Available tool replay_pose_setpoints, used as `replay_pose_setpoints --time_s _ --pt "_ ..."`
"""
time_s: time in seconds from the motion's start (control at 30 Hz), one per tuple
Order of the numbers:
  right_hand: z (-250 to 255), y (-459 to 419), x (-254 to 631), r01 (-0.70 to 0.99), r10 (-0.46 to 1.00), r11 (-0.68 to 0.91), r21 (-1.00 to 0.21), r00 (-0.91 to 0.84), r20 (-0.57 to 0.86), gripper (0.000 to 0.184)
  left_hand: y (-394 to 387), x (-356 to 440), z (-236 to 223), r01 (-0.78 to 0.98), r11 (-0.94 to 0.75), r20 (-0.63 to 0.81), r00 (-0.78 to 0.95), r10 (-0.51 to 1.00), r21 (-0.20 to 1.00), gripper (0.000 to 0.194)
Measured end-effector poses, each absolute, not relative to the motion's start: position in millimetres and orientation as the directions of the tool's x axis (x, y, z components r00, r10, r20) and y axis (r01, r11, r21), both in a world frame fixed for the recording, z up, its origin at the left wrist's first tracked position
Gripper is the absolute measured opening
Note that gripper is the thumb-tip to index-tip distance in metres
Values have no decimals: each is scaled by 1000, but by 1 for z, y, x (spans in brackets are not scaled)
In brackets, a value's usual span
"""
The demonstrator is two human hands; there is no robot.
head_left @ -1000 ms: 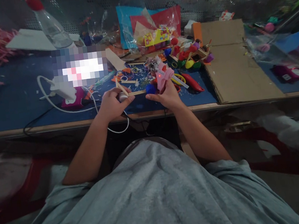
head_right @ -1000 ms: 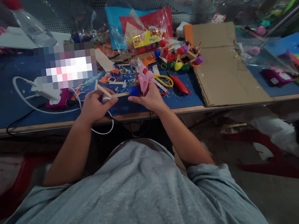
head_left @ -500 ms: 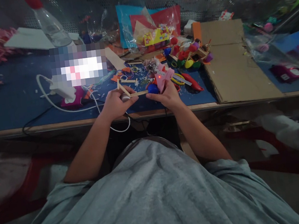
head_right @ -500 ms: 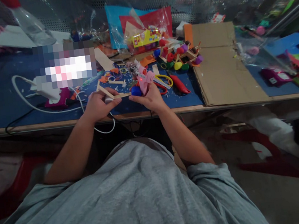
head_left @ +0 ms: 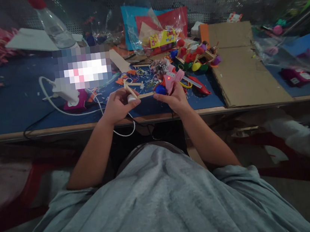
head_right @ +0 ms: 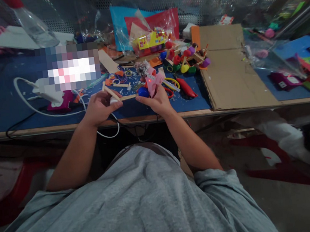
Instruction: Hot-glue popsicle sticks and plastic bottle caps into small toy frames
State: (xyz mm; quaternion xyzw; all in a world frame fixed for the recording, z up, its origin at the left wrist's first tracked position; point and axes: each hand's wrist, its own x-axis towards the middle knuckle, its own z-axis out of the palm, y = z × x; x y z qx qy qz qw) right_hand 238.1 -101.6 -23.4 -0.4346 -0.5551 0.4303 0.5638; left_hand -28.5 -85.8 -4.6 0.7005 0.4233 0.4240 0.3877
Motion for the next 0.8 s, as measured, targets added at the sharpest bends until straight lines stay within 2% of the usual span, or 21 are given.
replay_pose_setpoints --time_s 0.23,0.37,0.57,0.8 --pt "-24 -101 238 -12 963 270 -963 25 269 90 -84 -29 -3 140 -380 333 275 902 914 70" --pt "-24 -101 238 -40 967 253 -967 23 253 89 -84 -28 -2 81 -416 382 268 884 906 67" --pt "-27 -99 241 1 955 294 -956 35 294 87 -77 -29 -12 -38 -362 358 279 891 931 69" --pt "-34 -96 242 13 955 289 -957 67 289 95 -73 -27 -16 -156 -318 351 292 890 935 61"
